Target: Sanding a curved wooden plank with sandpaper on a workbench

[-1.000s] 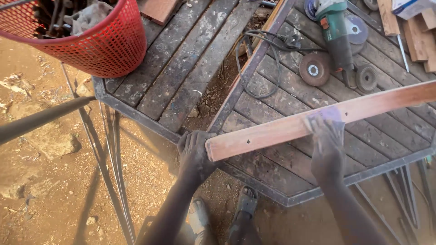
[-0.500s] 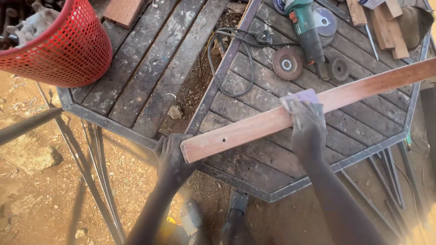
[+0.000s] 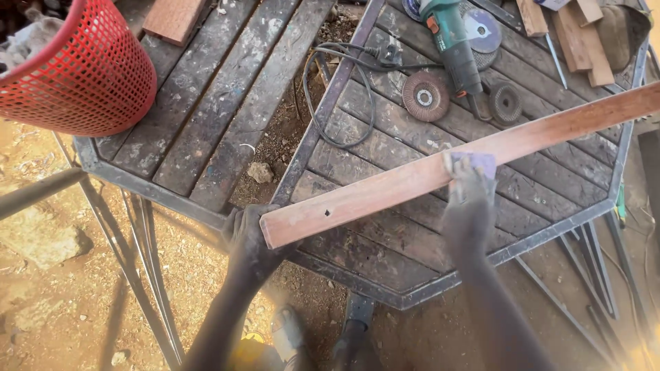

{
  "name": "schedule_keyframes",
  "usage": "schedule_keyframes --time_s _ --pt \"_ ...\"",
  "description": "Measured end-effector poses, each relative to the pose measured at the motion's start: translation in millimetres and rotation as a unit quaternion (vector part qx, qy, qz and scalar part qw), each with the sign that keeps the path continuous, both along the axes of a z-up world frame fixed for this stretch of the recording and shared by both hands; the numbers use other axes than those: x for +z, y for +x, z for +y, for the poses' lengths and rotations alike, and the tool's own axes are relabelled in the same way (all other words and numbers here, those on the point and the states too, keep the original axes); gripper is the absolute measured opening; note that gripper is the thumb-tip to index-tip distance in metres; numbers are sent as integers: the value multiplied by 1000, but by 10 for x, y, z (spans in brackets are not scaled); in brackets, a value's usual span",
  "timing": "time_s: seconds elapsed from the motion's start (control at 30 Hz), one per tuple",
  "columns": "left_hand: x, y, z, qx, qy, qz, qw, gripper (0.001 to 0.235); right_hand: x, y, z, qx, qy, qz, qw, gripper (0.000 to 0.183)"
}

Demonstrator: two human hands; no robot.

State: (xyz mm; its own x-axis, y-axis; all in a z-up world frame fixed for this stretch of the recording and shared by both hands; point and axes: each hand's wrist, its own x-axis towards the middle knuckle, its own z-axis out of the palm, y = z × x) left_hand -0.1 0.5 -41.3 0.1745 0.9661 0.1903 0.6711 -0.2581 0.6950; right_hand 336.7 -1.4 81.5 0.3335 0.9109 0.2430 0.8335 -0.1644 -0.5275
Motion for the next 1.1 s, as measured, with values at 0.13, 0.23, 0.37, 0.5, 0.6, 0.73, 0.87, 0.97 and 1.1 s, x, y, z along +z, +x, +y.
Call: schedule_keyframes --time_s 0.13,0.23,0.37,0.5,0.6,0.73,0.87,0.97,1.1 --pt "-109 40 11 -19 -6 37 999 94 20 -1137 -400 200 41 -107 973 30" --pt "-88 18 38 -18 -15 48 999 95 143 -993 -244 313 85 -3 946 24" --pt "645 127 173 51 -236 -103 965 78 -347 288 -217 78 65 -108 989 25" --pt "384 128 112 57 -200 -88 974 73 99 -1100 -251 20 115 6 993 27" --pt "111 57 41 30 -154 -20 987 74 -24 -1623 -474 217 57 -107 969 33" --pt "305 115 139 38 -187 -28 981 79 -279 -833 -265 265 26 -78 961 35" --pt "687 128 178 59 -273 -92 956 76 -399 636 41 59 46 -109 991 35" --pt "703 153 184 60 -268 -82 958 74 -309 155 86 -5 44 -88 995 35" --pt "749 188 178 74 -279 -57 956 80 -67 -1037 -212 220 49 -80 971 33"
